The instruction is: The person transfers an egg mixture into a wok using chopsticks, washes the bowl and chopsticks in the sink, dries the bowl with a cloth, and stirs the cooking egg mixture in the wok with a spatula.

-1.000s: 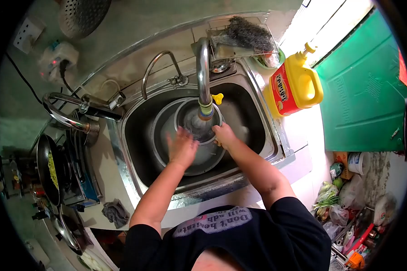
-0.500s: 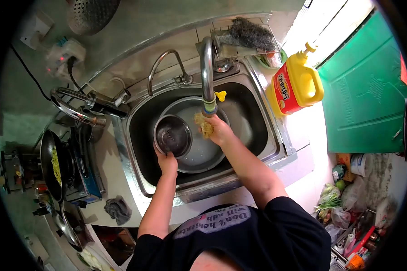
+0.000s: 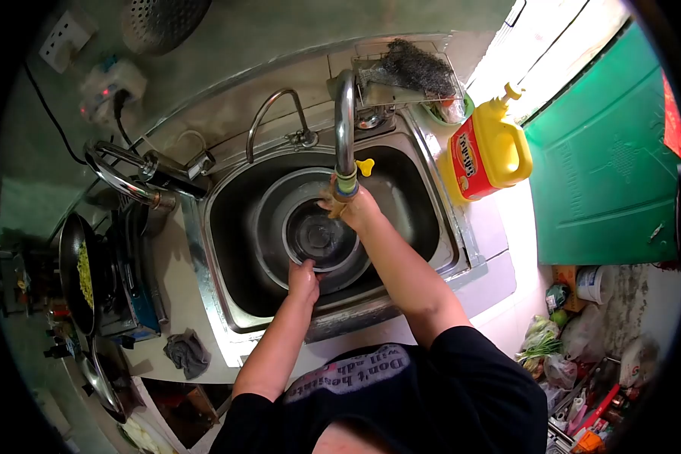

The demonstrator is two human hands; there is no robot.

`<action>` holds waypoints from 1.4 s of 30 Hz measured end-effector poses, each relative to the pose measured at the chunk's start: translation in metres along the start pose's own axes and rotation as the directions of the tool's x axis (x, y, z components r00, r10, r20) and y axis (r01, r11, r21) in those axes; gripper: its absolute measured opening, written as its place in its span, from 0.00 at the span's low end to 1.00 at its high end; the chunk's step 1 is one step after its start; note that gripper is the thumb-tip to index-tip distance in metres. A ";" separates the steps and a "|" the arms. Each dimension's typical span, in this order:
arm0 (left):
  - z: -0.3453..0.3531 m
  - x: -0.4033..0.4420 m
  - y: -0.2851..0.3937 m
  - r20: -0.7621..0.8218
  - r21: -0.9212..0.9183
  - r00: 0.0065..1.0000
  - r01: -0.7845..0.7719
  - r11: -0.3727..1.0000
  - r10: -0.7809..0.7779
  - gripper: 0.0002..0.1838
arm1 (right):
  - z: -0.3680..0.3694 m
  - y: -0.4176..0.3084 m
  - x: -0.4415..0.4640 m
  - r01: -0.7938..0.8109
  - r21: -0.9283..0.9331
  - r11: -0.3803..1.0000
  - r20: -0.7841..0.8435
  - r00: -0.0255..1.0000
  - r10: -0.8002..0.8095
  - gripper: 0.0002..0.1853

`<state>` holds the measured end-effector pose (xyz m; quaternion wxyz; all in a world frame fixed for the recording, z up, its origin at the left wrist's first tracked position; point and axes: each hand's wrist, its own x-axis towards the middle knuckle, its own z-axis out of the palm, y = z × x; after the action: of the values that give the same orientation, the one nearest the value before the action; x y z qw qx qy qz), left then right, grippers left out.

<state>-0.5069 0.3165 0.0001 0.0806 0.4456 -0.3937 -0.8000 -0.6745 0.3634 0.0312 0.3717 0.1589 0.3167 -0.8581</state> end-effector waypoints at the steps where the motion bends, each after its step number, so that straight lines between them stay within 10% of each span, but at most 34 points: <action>1: 0.006 0.000 0.001 0.005 -0.002 1.000 0.000 1.000 0.000 0.26 | -0.002 -0.002 -0.001 0.004 -0.003 1.000 0.000 1.000 -0.004 0.08; 4: 0.017 0.006 0.003 0.011 -0.081 1.000 0.019 0.997 -0.018 0.27 | -0.013 -0.019 -0.007 -0.051 -0.198 0.979 0.079 0.995 0.068 0.11; 6: 0.020 0.018 -0.002 0.087 -0.184 0.994 0.087 0.979 -0.072 0.26 | -0.018 -0.042 -0.007 0.083 -0.801 0.592 0.025 0.994 -0.106 0.13; 8: 0.026 0.025 -0.003 0.119 -0.227 0.989 0.112 0.968 -0.086 0.25 | -0.019 -0.062 0.005 0.365 -0.764 0.532 0.089 0.876 -0.474 0.17; 11: 0.035 0.025 -0.004 0.145 -0.265 0.986 0.120 0.957 -0.084 0.18 | -0.012 -0.106 0.019 0.494 -0.685 0.535 0.131 0.806 -0.577 0.29; 13: 0.026 0.039 -0.017 0.225 -0.347 0.966 0.200 0.916 -0.126 0.13 | -0.020 -0.126 0.046 0.507 -0.835 0.213 0.224 0.667 -0.710 0.28; 17: 0.018 0.044 -0.026 0.168 -0.332 0.970 0.225 0.916 -0.178 0.11 | 0.008 -0.138 0.023 0.308 -0.904 0.296 0.116 0.843 -0.525 0.28; 19: 0.017 0.033 -0.020 0.110 -0.338 0.985 0.162 0.927 -0.132 0.14 | -0.016 -0.135 0.039 0.259 -0.936 -0.239 0.351 0.734 -0.581 0.28; 23: 0.021 -0.005 0.023 -0.021 -0.006 0.981 -0.192 0.981 0.192 0.30 | -0.067 -0.096 0.043 0.486 -0.842 0.235 0.274 0.760 -0.590 0.25; 24: 0.012 -0.008 0.029 0.003 0.318 0.910 -0.394 0.862 0.415 0.32 | -0.079 -0.076 0.045 0.479 -0.788 0.387 0.176 0.778 -0.603 0.23; 26: 0.006 -0.015 0.040 0.095 0.597 0.789 -0.533 0.600 0.607 0.34 | -0.074 -0.035 0.014 0.288 -0.396 0.872 -0.103 0.930 -0.354 0.08; 27: 0.008 -0.022 0.046 0.163 0.569 0.729 -0.620 0.541 0.665 0.35 | -0.107 -0.013 0.026 0.088 -0.310 0.947 0.045 0.996 -0.078 0.04; 30: 0.011 -0.041 0.056 0.285 0.673 0.595 -0.683 0.285 0.751 0.37 | -0.082 0.037 -0.003 -0.303 -0.122 0.945 -0.188 0.942 0.278 0.08; 35: -0.013 -0.056 0.065 0.529 0.730 0.369 -0.657 -0.189 0.764 0.38 | -0.063 0.066 -0.009 -0.423 -0.123 0.898 0.138 0.889 0.438 0.14; 38: -0.035 -0.062 0.064 0.589 0.721 0.291 -0.611 -0.327 0.754 0.39 | -0.065 0.077 0.002 -0.355 -0.220 0.909 -0.070 0.935 0.348 0.15; 39: -0.038 -0.066 0.066 0.571 0.738 0.280 -0.587 -0.333 0.772 0.39 | -0.068 0.076 0.004 -0.318 -0.354 0.879 -0.053 0.946 0.321 0.13; 42: -0.052 -0.077 0.071 0.137 0.735 0.489 -0.634 0.243 0.862 0.36 | -0.058 0.062 -0.005 -0.200 -0.646 0.736 -0.020 0.969 0.246 0.09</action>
<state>-0.4374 0.2759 0.0847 0.3377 0.3051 -0.8129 -0.3634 -0.6236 0.3720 -0.0357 0.5139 0.0300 0.5575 -0.6513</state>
